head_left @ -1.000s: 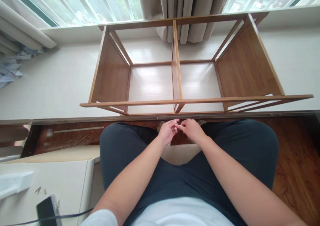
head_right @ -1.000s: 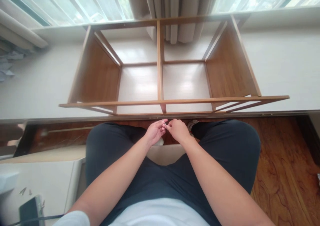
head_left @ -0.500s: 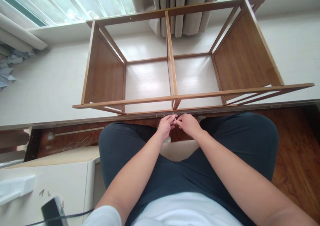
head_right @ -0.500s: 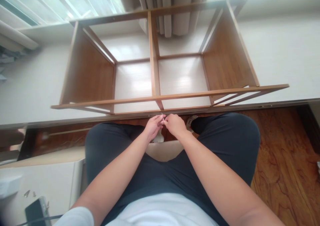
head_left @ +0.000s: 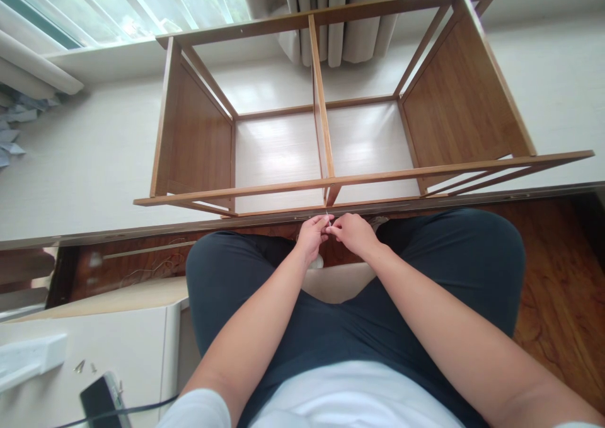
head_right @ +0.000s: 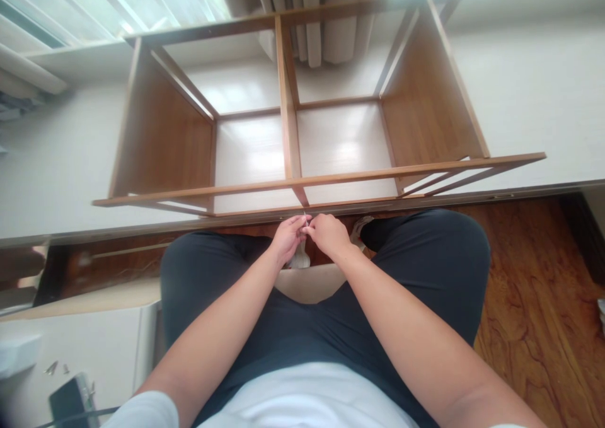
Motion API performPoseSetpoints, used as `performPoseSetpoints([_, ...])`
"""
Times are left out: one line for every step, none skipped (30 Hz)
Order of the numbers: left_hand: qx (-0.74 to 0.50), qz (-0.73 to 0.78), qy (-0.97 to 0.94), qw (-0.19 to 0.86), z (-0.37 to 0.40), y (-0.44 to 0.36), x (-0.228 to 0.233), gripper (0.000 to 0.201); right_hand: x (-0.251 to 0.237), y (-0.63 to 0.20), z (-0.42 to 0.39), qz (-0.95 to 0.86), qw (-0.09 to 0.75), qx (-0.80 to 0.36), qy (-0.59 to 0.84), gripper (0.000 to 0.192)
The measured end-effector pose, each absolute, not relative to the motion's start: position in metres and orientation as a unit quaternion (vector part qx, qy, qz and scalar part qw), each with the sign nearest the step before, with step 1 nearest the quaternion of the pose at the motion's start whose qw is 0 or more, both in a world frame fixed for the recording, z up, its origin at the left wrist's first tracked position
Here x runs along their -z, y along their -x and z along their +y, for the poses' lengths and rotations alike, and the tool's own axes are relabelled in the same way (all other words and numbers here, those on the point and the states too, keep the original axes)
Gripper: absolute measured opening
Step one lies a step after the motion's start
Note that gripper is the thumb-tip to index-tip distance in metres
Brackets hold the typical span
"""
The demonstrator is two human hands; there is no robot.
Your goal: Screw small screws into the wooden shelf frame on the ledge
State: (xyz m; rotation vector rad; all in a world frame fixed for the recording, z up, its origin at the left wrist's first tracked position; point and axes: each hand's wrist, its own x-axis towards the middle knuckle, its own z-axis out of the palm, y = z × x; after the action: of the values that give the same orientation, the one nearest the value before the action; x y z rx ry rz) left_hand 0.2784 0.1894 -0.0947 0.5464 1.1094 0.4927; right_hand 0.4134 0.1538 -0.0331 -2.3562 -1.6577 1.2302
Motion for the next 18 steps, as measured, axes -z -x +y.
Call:
performPoseSetpoints([-0.230, 0.515, -0.256, 0.785, 0.1897, -0.2783, 0.0947, 0.036, 0.0331, -0.4129, 0.1539, -0.534, 0.003, -0.389, 0.751, 0.032])
performPoseSetpoints([-0.231, 0.516, -0.258, 0.784, 0.1900, -0.2781, 0.0947, 0.035, 0.0332, -0.4122, 0.1540, -0.539, 0.000, -0.384, 0.749, 0.033])
performPoseSetpoints([-0.232, 0.516, -0.259, 0.782, 0.1903, -0.2780, 0.0947, 0.035, 0.0332, -0.4115, 0.1541, -0.544, -0.005, -0.380, 0.748, 0.034])
performPoseSetpoints([-0.232, 0.517, -0.260, 0.782, 0.1906, -0.2780, 0.0946, 0.035, 0.0332, -0.4108, 0.1542, -0.547, -0.011, -0.376, 0.748, 0.035])
performPoseSetpoints([-0.231, 0.518, -0.260, 0.781, 0.1908, -0.2780, 0.0945, 0.035, 0.0331, -0.4101, 0.1542, -0.550, -0.017, -0.371, 0.748, 0.035])
performPoseSetpoints([-0.230, 0.519, -0.261, 0.780, 0.1911, -0.2780, 0.0944, 0.034, 0.0330, -0.4094, 0.1543, -0.554, -0.022, -0.367, 0.747, 0.035])
performPoseSetpoints([-0.230, 0.521, -0.262, 0.780, 0.1913, -0.2780, 0.0944, 0.034, 0.0328, -0.4087, 0.1543, -0.557, -0.026, -0.364, 0.746, 0.034])
performPoseSetpoints([-0.229, 0.521, -0.262, 0.779, 0.1915, -0.2780, 0.0944, 0.034, 0.0324, -0.4081, 0.1542, -0.561, -0.027, -0.362, 0.744, 0.033])
performPoseSetpoints([-0.230, 0.522, -0.264, 0.778, 0.1917, -0.2779, 0.0945, 0.033, 0.0321, -0.4074, 0.1540, -0.565, -0.027, -0.359, 0.742, 0.033])
performPoseSetpoints([-0.231, 0.522, -0.265, 0.777, 0.1919, -0.2778, 0.0946, 0.033, 0.0316, -0.4068, 0.1538, -0.568, -0.026, -0.356, 0.741, 0.033])
performPoseSetpoints([-0.232, 0.521, -0.267, 0.777, 0.1921, -0.2777, 0.0948, 0.033, 0.0311, -0.4063, 0.1534, -0.571, -0.025, -0.353, 0.740, 0.033])
performPoseSetpoints([-0.233, 0.519, -0.268, 0.778, 0.1923, -0.2775, 0.0950, 0.033, 0.0307, -0.4057, 0.1530, -0.574, -0.025, -0.349, 0.740, 0.033])
performPoseSetpoints([-0.233, 0.517, -0.268, 0.779, 0.1925, -0.2773, 0.0952, 0.033, 0.0303, -0.4053, 0.1526, -0.576, -0.024, -0.345, 0.741, 0.034])
performPoseSetpoints([-0.233, 0.515, -0.269, 0.780, 0.1928, -0.2771, 0.0955, 0.032, 0.0300, -0.4049, 0.1522, -0.577, -0.024, -0.342, 0.741, 0.035])
performPoseSetpoints([-0.233, 0.513, -0.268, 0.781, 0.1931, -0.2769, 0.0957, 0.032, 0.0298, -0.4046, 0.1517, -0.578, -0.023, -0.340, 0.742, 0.035])
performPoseSetpoints([-0.233, 0.511, -0.268, 0.782, 0.1934, -0.2768, 0.0958, 0.032, 0.0299, -0.4045, 0.1514, -0.579, -0.021, -0.338, 0.742, 0.035])
performPoseSetpoints([-0.232, 0.511, -0.269, 0.783, 0.1936, -0.2768, 0.0960, 0.031, 0.0301, -0.4045, 0.1512, -0.578, -0.020, -0.337, 0.743, 0.035])
performPoseSetpoints([-0.230, 0.511, -0.269, 0.783, 0.1939, -0.2768, 0.0963, 0.031, 0.0306, -0.4046, 0.1511, -0.576, -0.020, -0.337, 0.745, 0.035])
